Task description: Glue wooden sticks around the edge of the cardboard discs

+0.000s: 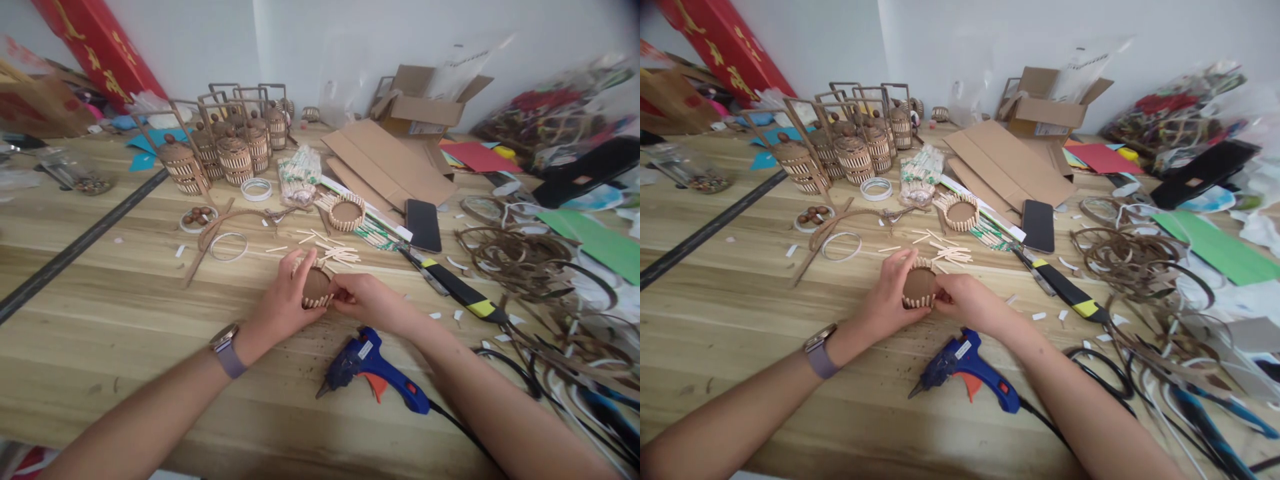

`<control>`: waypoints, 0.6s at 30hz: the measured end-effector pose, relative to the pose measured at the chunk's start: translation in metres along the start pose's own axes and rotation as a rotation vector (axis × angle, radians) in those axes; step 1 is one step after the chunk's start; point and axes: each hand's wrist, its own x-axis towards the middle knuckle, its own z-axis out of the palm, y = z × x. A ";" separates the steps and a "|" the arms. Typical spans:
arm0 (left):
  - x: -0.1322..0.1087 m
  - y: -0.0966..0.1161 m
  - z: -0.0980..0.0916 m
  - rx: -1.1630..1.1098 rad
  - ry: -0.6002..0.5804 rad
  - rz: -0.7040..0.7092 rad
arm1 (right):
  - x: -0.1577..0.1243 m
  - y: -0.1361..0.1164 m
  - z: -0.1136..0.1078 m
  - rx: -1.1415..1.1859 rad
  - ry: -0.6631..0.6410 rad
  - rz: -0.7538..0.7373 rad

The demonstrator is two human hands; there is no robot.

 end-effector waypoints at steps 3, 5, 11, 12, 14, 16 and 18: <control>0.000 0.000 0.000 0.001 -0.006 -0.003 | 0.000 0.000 0.001 -0.011 0.009 -0.028; 0.000 0.000 0.000 0.001 -0.012 -0.009 | -0.001 0.000 0.003 -0.024 0.013 -0.043; 0.000 -0.001 -0.001 -0.006 -0.002 -0.007 | -0.001 0.001 0.006 -0.024 0.027 -0.076; 0.000 -0.001 -0.001 -0.008 -0.001 -0.002 | -0.001 0.001 0.006 -0.022 0.027 -0.083; 0.000 0.000 -0.001 -0.010 -0.002 0.005 | -0.001 0.001 0.006 -0.017 0.025 -0.096; 0.000 0.000 -0.001 -0.008 -0.004 0.009 | -0.001 0.001 0.006 -0.007 0.025 -0.103; 0.000 0.000 -0.001 -0.008 -0.006 0.013 | -0.001 0.000 0.006 0.005 0.026 -0.109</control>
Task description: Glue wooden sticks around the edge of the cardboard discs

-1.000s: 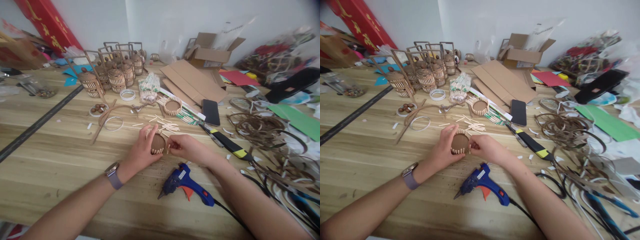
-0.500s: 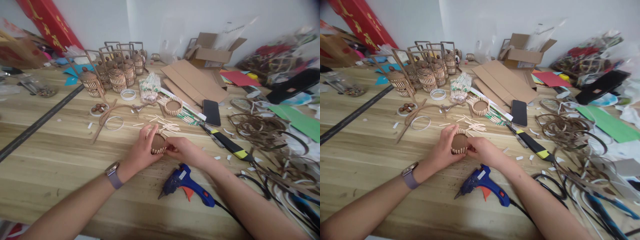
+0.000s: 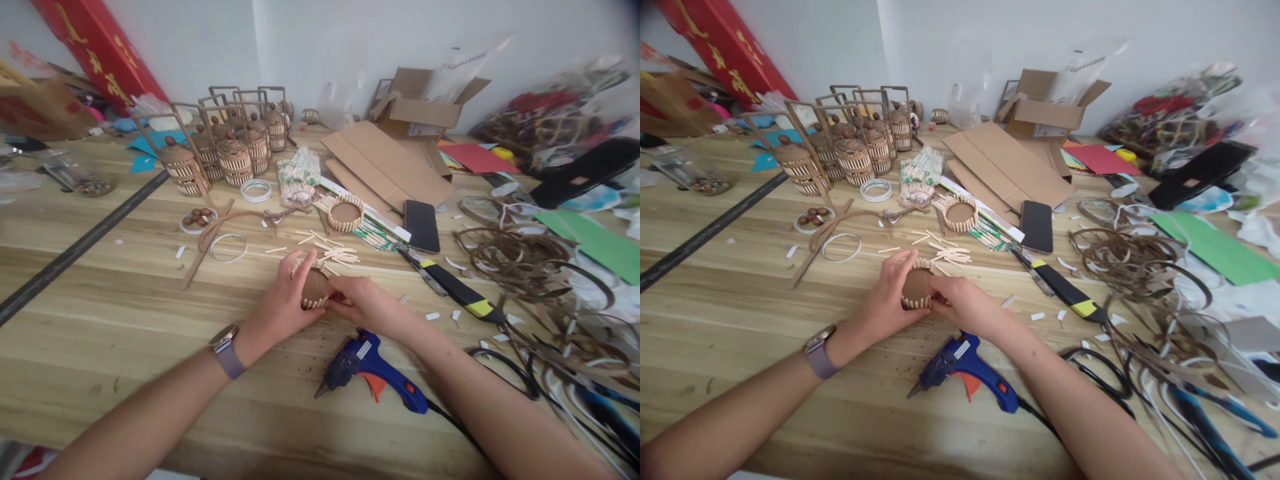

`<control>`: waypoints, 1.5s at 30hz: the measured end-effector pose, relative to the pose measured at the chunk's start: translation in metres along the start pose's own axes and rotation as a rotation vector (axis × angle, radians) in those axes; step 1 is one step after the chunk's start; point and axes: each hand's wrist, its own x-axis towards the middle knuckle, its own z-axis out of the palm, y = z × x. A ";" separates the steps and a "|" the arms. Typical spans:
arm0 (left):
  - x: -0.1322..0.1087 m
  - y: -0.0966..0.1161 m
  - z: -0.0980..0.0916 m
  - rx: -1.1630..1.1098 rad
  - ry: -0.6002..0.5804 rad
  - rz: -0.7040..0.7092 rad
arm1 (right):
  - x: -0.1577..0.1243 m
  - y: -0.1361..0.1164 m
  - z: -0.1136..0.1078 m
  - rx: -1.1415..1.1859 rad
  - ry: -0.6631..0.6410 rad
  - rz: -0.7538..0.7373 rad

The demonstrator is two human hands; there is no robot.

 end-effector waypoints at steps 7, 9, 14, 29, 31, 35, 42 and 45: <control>-0.001 -0.003 0.001 -0.016 -0.026 -0.009 | 0.001 0.001 0.003 0.031 0.015 0.014; -0.001 -0.003 0.001 -0.018 -0.027 -0.011 | 0.000 -0.001 0.002 0.012 0.013 0.040; 0.000 -0.003 -0.002 -0.037 -0.014 0.010 | -0.013 -0.013 -0.015 -0.076 0.009 0.163; -0.003 0.006 0.005 0.042 0.054 -0.118 | -0.083 -0.025 -0.013 -0.280 -0.374 0.443; -0.002 0.006 0.004 0.052 0.058 -0.120 | -0.086 -0.022 -0.010 -0.271 -0.345 0.430; -0.002 0.007 0.004 0.073 0.064 -0.110 | -0.095 -0.017 -0.007 -0.260 -0.285 0.387; -0.002 0.008 0.002 0.050 0.037 -0.125 | -0.106 -0.011 -0.014 -0.041 -0.114 0.431; -0.001 0.008 0.001 0.034 0.034 -0.124 | -0.101 -0.007 -0.019 0.176 0.103 0.429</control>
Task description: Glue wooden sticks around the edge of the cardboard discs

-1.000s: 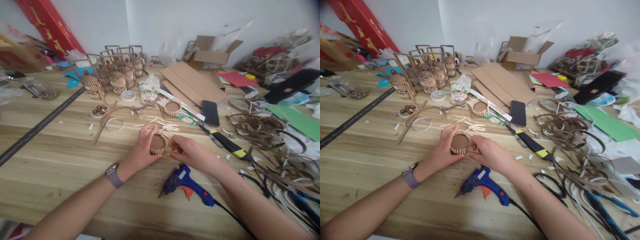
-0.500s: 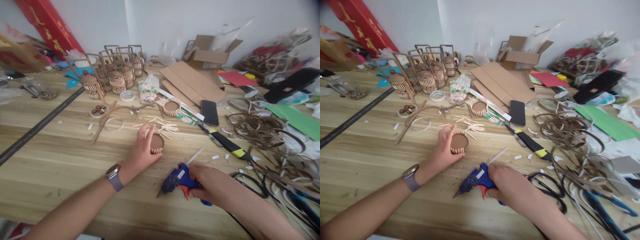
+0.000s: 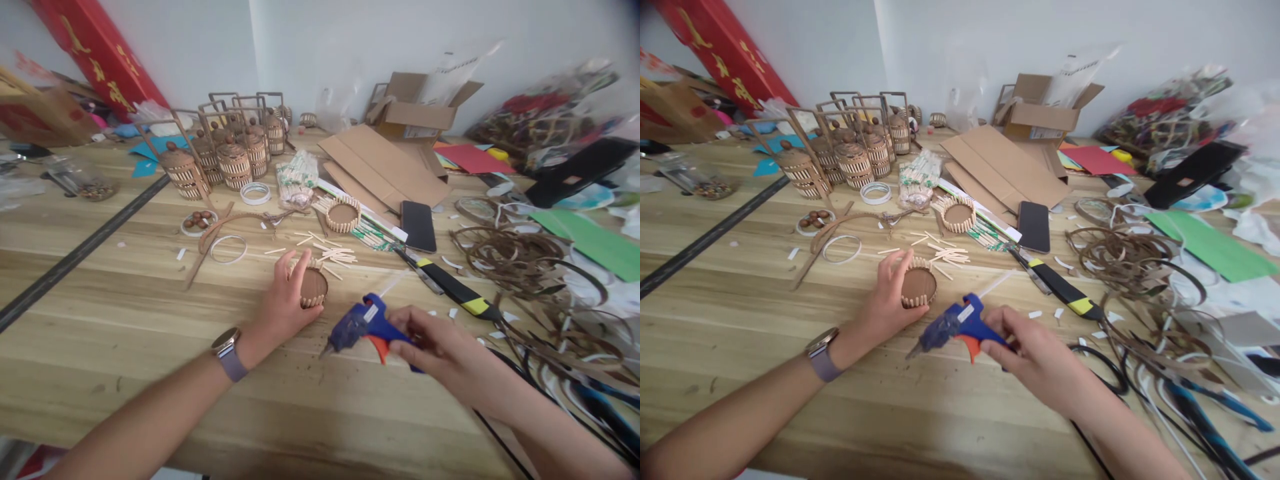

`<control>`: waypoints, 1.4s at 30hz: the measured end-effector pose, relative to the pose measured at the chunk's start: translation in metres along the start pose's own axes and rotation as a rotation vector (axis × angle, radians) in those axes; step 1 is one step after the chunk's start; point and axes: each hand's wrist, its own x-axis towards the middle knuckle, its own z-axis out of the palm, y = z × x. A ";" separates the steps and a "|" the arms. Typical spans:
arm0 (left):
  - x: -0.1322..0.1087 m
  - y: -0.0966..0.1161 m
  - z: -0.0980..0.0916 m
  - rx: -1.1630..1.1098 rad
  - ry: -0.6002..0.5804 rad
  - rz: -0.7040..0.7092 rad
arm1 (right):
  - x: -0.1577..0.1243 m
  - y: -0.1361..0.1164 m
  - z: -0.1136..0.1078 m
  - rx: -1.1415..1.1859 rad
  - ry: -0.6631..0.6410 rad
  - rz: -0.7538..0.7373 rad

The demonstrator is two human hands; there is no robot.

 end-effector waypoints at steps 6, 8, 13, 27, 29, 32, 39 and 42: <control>0.000 0.000 0.001 0.024 0.007 0.022 | 0.021 0.003 0.005 0.360 0.282 0.061; 0.000 -0.001 0.001 0.034 0.008 0.028 | 0.027 0.007 0.011 0.498 0.216 0.121; -0.001 -0.001 0.002 0.047 0.021 0.047 | 0.037 0.017 0.026 0.669 0.103 0.235; -0.001 -0.001 0.002 0.052 0.041 0.044 | 0.031 0.012 0.027 0.077 0.089 -0.086; -0.001 -0.001 0.003 0.053 0.038 0.041 | 0.032 0.012 0.028 0.061 0.076 -0.076; -0.001 -0.001 0.003 0.041 0.028 0.037 | 0.032 0.012 0.029 0.044 0.083 -0.079; -0.001 -0.001 0.002 0.039 0.030 0.042 | 0.032 0.010 0.031 0.020 0.078 -0.072; -0.001 -0.002 0.003 0.032 0.028 0.041 | 0.032 0.011 0.031 0.027 0.078 -0.069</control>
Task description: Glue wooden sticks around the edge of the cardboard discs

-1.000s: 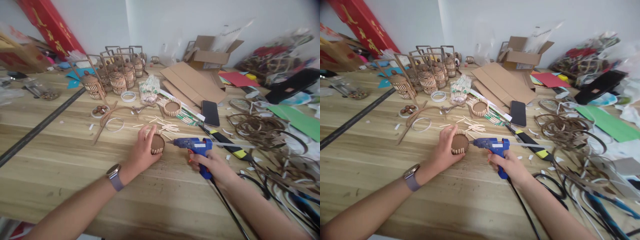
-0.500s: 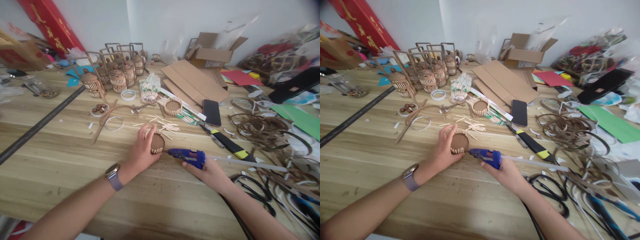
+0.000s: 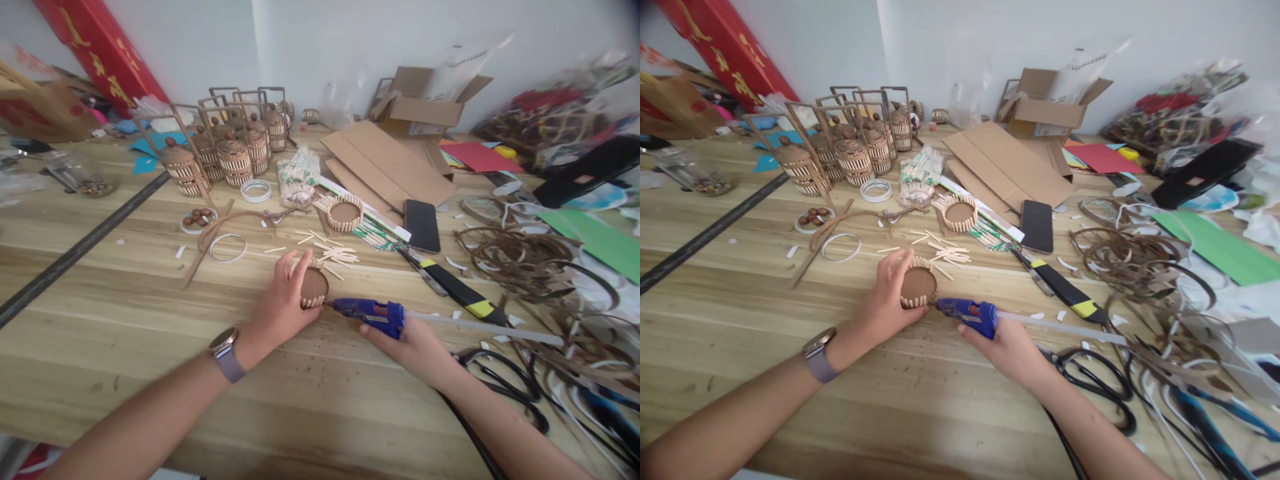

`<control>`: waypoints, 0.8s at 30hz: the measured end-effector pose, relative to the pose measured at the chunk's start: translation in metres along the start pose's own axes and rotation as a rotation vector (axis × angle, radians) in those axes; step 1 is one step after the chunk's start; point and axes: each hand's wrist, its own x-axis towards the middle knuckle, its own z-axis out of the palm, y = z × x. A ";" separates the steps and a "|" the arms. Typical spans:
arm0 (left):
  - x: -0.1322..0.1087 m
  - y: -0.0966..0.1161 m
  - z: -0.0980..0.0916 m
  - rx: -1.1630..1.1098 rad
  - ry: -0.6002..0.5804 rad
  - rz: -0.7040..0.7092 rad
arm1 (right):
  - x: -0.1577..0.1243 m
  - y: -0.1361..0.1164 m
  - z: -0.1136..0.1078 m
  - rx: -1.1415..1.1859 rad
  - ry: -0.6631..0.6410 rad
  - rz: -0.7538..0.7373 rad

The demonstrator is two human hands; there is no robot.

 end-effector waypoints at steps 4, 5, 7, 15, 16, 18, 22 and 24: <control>0.000 -0.001 0.000 0.001 -0.001 0.002 | 0.000 0.001 0.001 0.001 -0.001 0.002; 0.000 -0.001 0.001 0.001 -0.001 0.001 | 0.000 0.001 0.002 -0.001 0.000 0.003; 0.000 -0.001 0.001 -0.002 0.004 0.001 | 0.000 0.001 0.002 -0.005 0.007 -0.001; 0.000 0.000 0.001 0.000 0.009 -0.004 | 0.000 0.003 0.003 -0.010 -0.001 0.009; 0.000 0.000 0.001 0.002 0.007 -0.004 | 0.000 0.003 0.003 -0.008 -0.001 0.007; 0.000 0.000 0.000 0.002 0.003 0.000 | 0.000 0.003 0.003 -0.011 0.005 0.006; 0.000 0.000 0.000 0.012 0.000 -0.009 | 0.000 0.003 0.004 -0.031 0.024 0.000; 0.000 0.000 0.000 0.014 -0.003 -0.011 | 0.000 0.002 0.004 -0.028 0.029 -0.003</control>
